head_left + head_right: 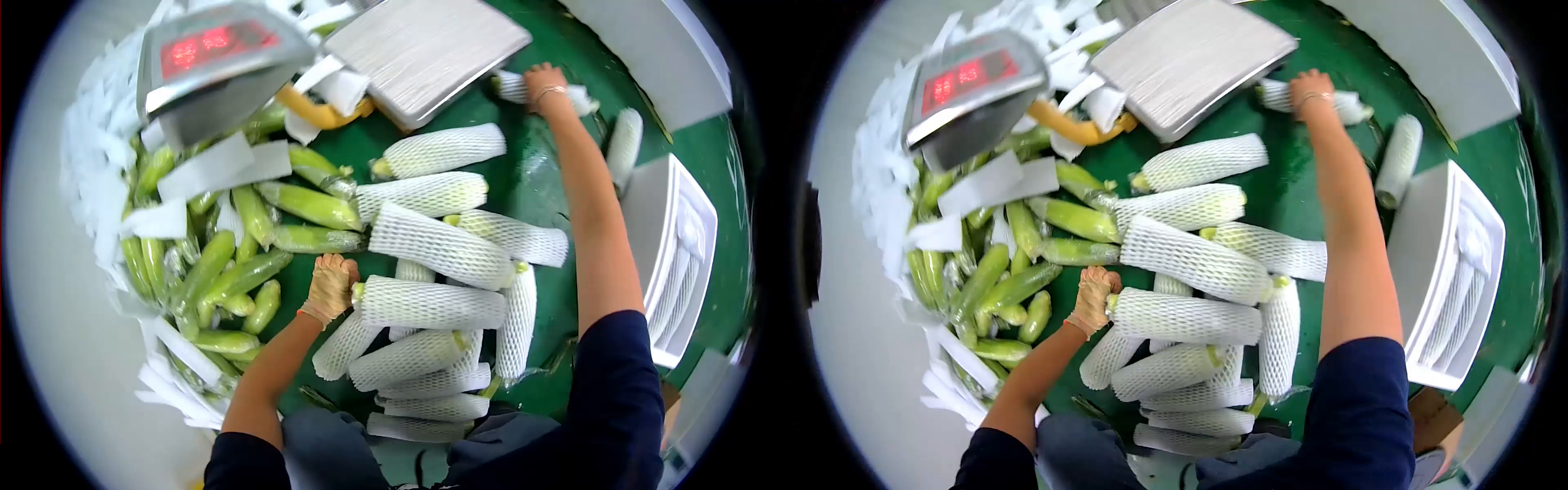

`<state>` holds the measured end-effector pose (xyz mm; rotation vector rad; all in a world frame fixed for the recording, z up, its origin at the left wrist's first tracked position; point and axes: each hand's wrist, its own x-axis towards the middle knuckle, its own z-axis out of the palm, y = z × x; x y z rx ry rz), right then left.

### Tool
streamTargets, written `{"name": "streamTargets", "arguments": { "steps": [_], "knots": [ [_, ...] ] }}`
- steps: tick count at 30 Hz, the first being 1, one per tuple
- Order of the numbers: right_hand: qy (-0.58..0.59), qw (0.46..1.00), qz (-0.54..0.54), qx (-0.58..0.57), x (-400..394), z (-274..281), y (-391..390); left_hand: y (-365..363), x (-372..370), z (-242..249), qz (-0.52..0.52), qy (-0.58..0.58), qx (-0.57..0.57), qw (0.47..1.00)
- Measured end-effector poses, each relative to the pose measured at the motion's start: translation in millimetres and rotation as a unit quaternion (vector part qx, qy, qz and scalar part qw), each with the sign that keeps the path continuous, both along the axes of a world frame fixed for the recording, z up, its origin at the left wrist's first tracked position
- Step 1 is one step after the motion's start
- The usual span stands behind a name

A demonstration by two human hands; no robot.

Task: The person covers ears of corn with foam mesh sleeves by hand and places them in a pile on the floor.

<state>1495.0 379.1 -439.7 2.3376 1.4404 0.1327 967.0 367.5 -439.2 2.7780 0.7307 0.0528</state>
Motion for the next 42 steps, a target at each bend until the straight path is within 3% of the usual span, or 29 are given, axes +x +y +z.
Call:
{"name": "streamTargets", "arguments": {
  "steps": [3, 5, 7, 8, 10, 11, 12, 13, 14, 16, 17, 18, 20, 22, 23, 24, 25, 26, 27, 28, 29, 30, 31, 32, 33, 37, 39, 41, 42],
  "knots": [
    [0.122, 0.992, 0.004, -0.033, -64.4, 28.0, -42.1, 6.1, 8.6, 6.1, 0.01, 0.054, -0.072, 0.996],
    [0.175, 0.983, 0.017, -0.043, -100.6, 22.3, -74.2, 4.6, 57.0, 66.5, 0.074, 0.154, 0.014, 0.985],
    [0.3, 0.95, -0.026, -0.087, -126.0, 29.1, -104.4, 18.1, 115.0, 106.4, 0.099, -0.156, -0.009, 0.983],
    [0.297, 0.953, 0.009, -0.057, -131.0, 24.0, -121.4, 25.1, 156.0, 124.1, 0.034, -0.206, -0.022, 0.978],
    [0.3, 0.948, 0.071, -0.079, -120.8, 37.6, -133.0, 45.5, 221.6, 110.5, -0.069, -0.077, 0.005, 0.995],
    [0.378, 0.9, 0.042, -0.212, -100.0, 59.4, -122.3, 41.5, 247.3, 101.7, -0.01, 0.057, -0.034, 0.998],
    [0.386, 0.904, -0.016, -0.182, -70.5, 60.8, -121.3, 42.7, 260.5, 90.4, -0.026, 0.181, -0.021, 0.983],
    [0.225, 0.967, -0.114, 0.025, -55.7, 73.5, -132.4, 47.4, 262.1, 56.7, -0.02, 0.225, 0.045, 0.973],
    [0.045, 0.95, -0.185, 0.249, -16.1, 40.5, -134.8, 48.0, 258.0, 42.7, 0.016, 0.189, -0.003, 0.982],
    [0.18, 0.898, -0.348, 0.201, 33.4, 49.5, -163.7, 45.6, 240.3, 39.8, 0.084, 0.143, -0.084, 0.983],
    [0.168, 0.856, -0.455, 0.177, 38.9, 31.4, -169.6, 44.4, 234.0, 37.8, 0.059, 0.134, -0.056, 0.988],
    [0.069, 0.865, -0.461, 0.187, 37.3, 9.6, -169.1, 43.0, 229.9, 39.5, 0.024, 0.149, -0.027, 0.988],
    [0.062, 0.879, -0.421, 0.217, 21.0, 7.4, -168.2, 34.8, 225.0, 41.7, 0.012, 0.171, -0.036, 0.985],
    [0.099, 0.896, -0.375, 0.217, -0.1, 14.2, -163.4, 24.2, 207.0, 27.1, 0.019, 0.08, -0.038, 0.996],
    [0.128, 0.926, -0.284, 0.212, -8.1, 7.1, -160.0, 17.7, 203.8, 31.4, 0.022, 0.096, -0.077, 0.992],
    [0.137, 0.941, -0.077, 0.3, 8.6, -48.7, -172.2, 5.4, 192.4, 28.9, 0.03, 0.066, -0.108, 0.991],
    [0.271, 0.927, -0.015, 0.258, -19.2, -26.3, -169.8, -5.3, 182.8, 30.9, 0.038, 0.085, -0.147, 0.985],
    [0.34, 0.905, 0.045, 0.252, -17.1, -46.6, -164.6, -19.6, 171.2, 30.6, 0.061, 0.053, -0.141, 0.987],
    [0.412, 0.874, 0.1, 0.238, -10.8, -69.7, -158.9, -24.3, 167.8, 32.2, 0.048, 0.117, -0.155, 0.98],
    [0.635, 0.725, 0.083, 0.253, -24.9, -83.5, -155.2, -31.0, 159.4, 22.4, 0.028, 0.045, -0.105, 0.993],
    [0.278, 0.907, 0.288, 0.127, -2.7, -129.4, -140.0, -35.5, 160.5, 1.6, -0.012, 0.072, -0.049, 0.996],
    [0.228, 0.957, 0.176, -0.041, -69.4, -76.5, -137.3, -35.8, 161.5, -11.4, -0.084, 0.092, -0.022, 0.992],
    [0.172, 0.969, 0.175, -0.02, -82.9, -87.3, -148.8, -46.0, 160.1, -3.8, -0.05, 0.168, -0.023, 0.984],
    [0.145, 0.987, 0.072, -0.022, -135.5, -37.8, -172.0, -63.8, 164.5, -11.0, -0.045, 0.141, -0.001, 0.989],
    [0.164, 0.984, 0.063, 0.011, -173.0, -25.4, -182.0, -66.9, 156.7, -17.2, -0.035, 0.118, 0.026, 0.992],
    [0.321, 0.926, 0.186, 0.061, -287.8, -22.4, -164.7, -57.9, 128.9, 13.8, -0.145, 0.038, 0.015, 0.989],
    [0.384, 0.889, 0.239, 0.072, -349.5, -19.7, -145.7, -22.8, 109.0, 50.2, -0.203, 0.14, -0.159, 0.956],
    [0.43, 0.856, 0.279, 0.076, -402.7, -13.6, -129.4, -5.9, 25.3, 96.6, -0.183, -0.016, -0.194, 0.964],
    [0.444, 0.845, 0.288, 0.078, -422.7, -11.0, -123.7, -5.9, -12.2, 123.1, -0.12, 0.021, -0.171, 0.978]
  ]
}}
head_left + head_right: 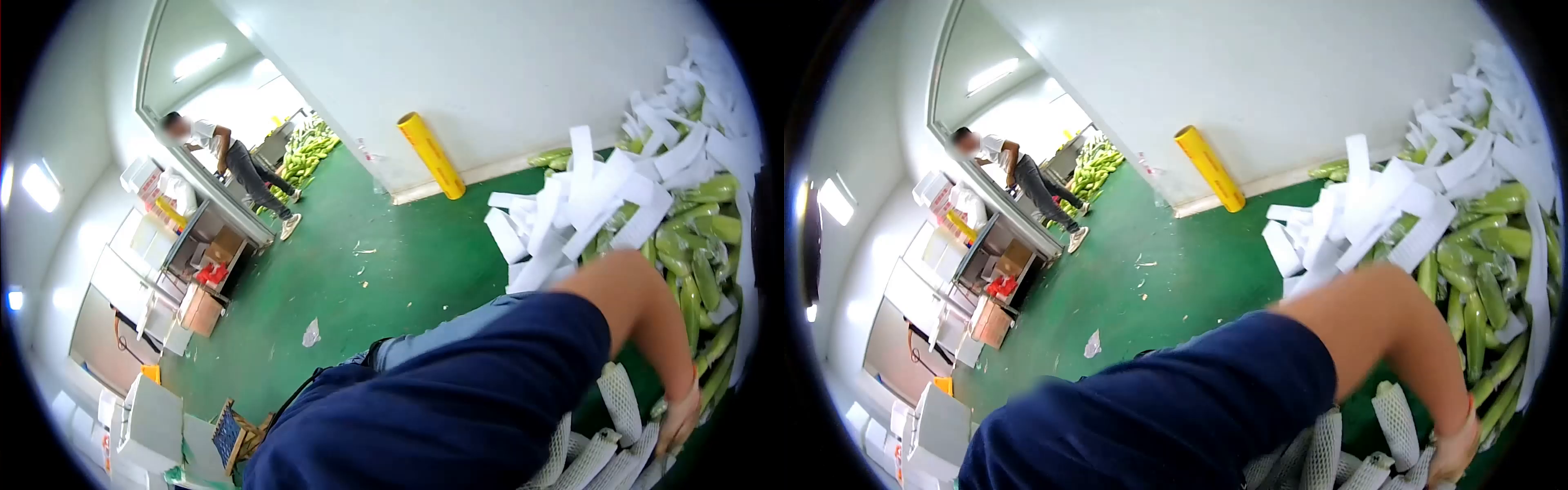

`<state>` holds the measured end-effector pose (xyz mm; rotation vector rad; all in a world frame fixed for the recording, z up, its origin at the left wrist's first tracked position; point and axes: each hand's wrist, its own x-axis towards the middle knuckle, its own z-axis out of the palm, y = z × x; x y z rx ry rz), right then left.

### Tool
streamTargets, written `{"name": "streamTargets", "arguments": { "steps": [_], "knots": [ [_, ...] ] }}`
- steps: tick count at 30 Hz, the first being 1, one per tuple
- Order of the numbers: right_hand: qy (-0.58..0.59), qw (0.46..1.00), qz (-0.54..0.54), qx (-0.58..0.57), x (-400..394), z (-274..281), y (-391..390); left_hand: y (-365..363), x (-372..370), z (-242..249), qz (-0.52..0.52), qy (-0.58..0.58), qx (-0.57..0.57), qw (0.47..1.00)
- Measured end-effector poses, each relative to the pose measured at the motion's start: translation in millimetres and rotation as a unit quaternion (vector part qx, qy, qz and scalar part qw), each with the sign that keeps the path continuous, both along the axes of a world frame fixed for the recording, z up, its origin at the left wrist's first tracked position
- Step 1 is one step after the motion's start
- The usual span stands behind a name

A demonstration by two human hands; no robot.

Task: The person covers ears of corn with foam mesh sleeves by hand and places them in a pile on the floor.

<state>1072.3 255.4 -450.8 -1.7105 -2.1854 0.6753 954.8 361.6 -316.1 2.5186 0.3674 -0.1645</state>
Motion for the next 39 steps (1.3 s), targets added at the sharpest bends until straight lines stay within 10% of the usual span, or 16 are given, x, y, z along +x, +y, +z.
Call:
{"name": "streamTargets", "arguments": {
  "steps": [4, 5, 9, 11, 18, 19, 21, 23, 24, 25, 27, 29, 33, 37, 39],
  "knots": [
    [0.045, 0.999, 0.029, 0.003, -50.4, -2.0, 27.3, -35.5, -172.4, 45.6, 0.231, 0.143, 0.148, 0.951],
    [0.048, 0.998, 0.035, 0.004, -54.2, -2.2, 33.0, -31.0, -221.9, 13.6, 0.018, 0.147, 0.287, 0.947],
    [0.041, 0.999, 0.031, 0.005, -38.1, -5.0, 46.5, -107.6, -342.1, -87.3, 0.015, -0.075, 0.187, 0.979],
    [0.039, 0.999, 0.033, 0.006, -25.7, -13.4, 49.8, -158.2, -287.4, -21.4, -0.025, -0.12, -0.143, 0.982],
    [-0.021, 0.999, 0.031, -0.013, 100.8, -61.0, 45.4, -183.3, -184.9, 78.4, 0.204, 0.003, -0.502, 0.84],
    [-0.038, 0.999, 0.027, -0.022, 131.1, -70.0, 42.6, -187.0, -188.0, 72.9, 0.197, -0.007, -0.508, 0.838],
    [-0.062, 0.996, -0.019, -0.053, 211.6, -81.0, 13.2, -175.8, -173.0, 45.7, -0.135, -0.364, -0.124, 0.913],
    [-0.03, 0.996, -0.032, -0.077, 288.4, -107.1, -8.3, -175.8, -156.5, 68.8, 0.022, 0.125, -0.509, 0.851],
    [-0.066, 0.995, -0.018, -0.069, 317.8, -112.6, -21.1, -175.4, -160.2, 54.0, -0.06, 0.009, -0.389, 0.919],
    [-0.365, 0.918, 0.154, 0.029, 330.7, -110.8, -28.5, -175.2, -161.7, 52.6, -0.022, -0.049, -0.376, 0.925],
    [-0.276, 0.949, -0.119, -0.097, 213.5, 31.3, -38.3, -164.9, -167.7, 63.8, 0.163, -0.055, -0.423, 0.89],
    [-0.345, 0.932, -0.097, -0.047, 154.5, 106.0, -29.2, -159.4, -175.0, 19.6, 0.298, -0.111, -0.458, 0.83],
    [-0.093, 0.994, -0.044, 0.025, 26.8, 188.9, 24.0, -130.0, -205.7, -46.2, 0.464, -0.097, -0.26, 0.841],
    [0.06, 0.987, 0.151, -0.008, -142.0, 157.4, 76.7, -104.1, -237.7, -49.4, 0.614, -0.198, -0.402, 0.649],
    [0.116, 0.967, 0.223, 0.047, -226.2, 136.1, 90.4, -112.0, -267.7, -18.8, 0.584, -0.242, -0.028, 0.774]
  ]
}}
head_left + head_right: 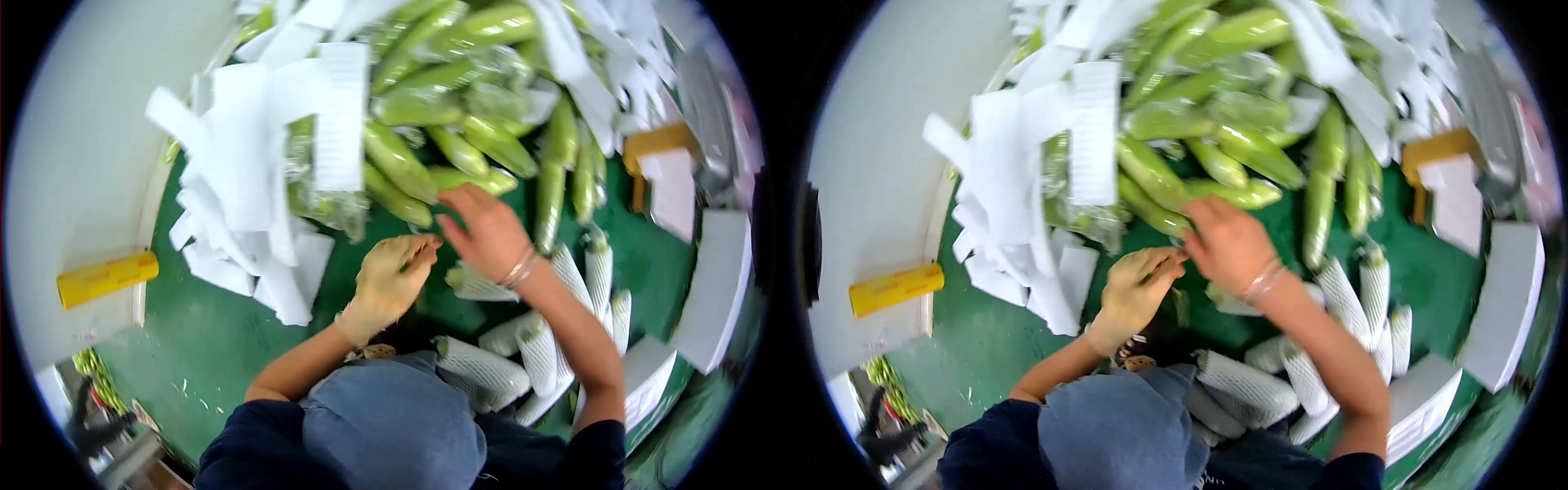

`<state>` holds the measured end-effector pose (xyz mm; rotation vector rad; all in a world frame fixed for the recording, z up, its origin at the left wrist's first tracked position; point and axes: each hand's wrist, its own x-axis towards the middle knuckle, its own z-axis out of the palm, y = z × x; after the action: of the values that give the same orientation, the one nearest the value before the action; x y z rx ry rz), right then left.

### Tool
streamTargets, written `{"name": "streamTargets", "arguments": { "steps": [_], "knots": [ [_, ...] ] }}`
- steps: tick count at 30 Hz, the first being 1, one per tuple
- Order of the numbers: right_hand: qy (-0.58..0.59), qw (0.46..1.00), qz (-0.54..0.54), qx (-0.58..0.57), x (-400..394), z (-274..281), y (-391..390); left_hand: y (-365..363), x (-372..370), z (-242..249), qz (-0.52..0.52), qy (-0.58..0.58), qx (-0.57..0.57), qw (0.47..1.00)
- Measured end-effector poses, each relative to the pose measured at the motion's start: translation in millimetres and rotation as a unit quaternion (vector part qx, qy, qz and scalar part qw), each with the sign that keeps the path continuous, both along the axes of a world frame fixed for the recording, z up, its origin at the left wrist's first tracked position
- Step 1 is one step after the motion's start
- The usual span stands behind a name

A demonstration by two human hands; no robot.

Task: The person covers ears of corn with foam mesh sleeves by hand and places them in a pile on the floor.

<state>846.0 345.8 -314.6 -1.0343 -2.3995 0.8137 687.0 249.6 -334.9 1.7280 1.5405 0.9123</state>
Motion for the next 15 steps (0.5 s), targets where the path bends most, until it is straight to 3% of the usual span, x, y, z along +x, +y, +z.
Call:
{"name": "streamTargets", "arguments": {
  "steps": [3, 5, 6, 7, 8, 10, 11, 12, 14, 15],
  "knots": [
    [0.138, 0.989, -0.03, -0.033, -95.8, 2.3, 18.0, -32.2, -65.7, 25.0, 0.241, -0.101, 0.134, 0.956],
    [0.093, 0.985, -0.14, 0.046, -134.5, -1.9, 37.3, -61.9, -119.3, 26.1, 0.432, -0.002, 0.112, 0.895],
    [0.121, 0.979, -0.164, 0.031, -146.7, -7.1, 48.3, -82.3, -143.4, 33.4, 0.52, 0.103, 0.031, 0.847],
    [0.091, 0.979, -0.185, -0.001, -157.3, -6.7, 56.4, -115.1, -174.7, 8.1, 0.576, 0.168, -0.03, 0.8],
    [0.091, 0.974, -0.199, 0.06, -167.1, -14.7, 62.0, -152.8, -207.4, -39.4, 0.623, 0.223, -0.089, 0.744],
    [0.106, 0.976, -0.169, 0.088, -183.6, -36.0, 80.0, -212.4, -250.5, -115.0, 0.644, 0.239, -0.212, 0.696],
    [0.148, 0.977, -0.149, -0.047, -188.4, -37.1, 87.5, -211.3, -251.7, -119.2, 0.654, 0.239, -0.209, 0.687],
    [0.23, 0.964, -0.137, 0.008, -193.1, -60.8, 101.9, -195.8, -248.4, -126.0, 0.594, 0.258, -0.218, 0.73],
    [0.24, 0.952, -0.183, 0.044, -183.0, -50.7, 100.2, -160.3, -246.9, -135.6, 0.462, 0.292, -0.237, 0.803],
    [0.256, 0.946, -0.198, -0.006, -170.5, -28.1, 83.7, -143.2, -252.8, -139.2, 0.506, 0.249, -0.24, 0.79]
  ]
}}
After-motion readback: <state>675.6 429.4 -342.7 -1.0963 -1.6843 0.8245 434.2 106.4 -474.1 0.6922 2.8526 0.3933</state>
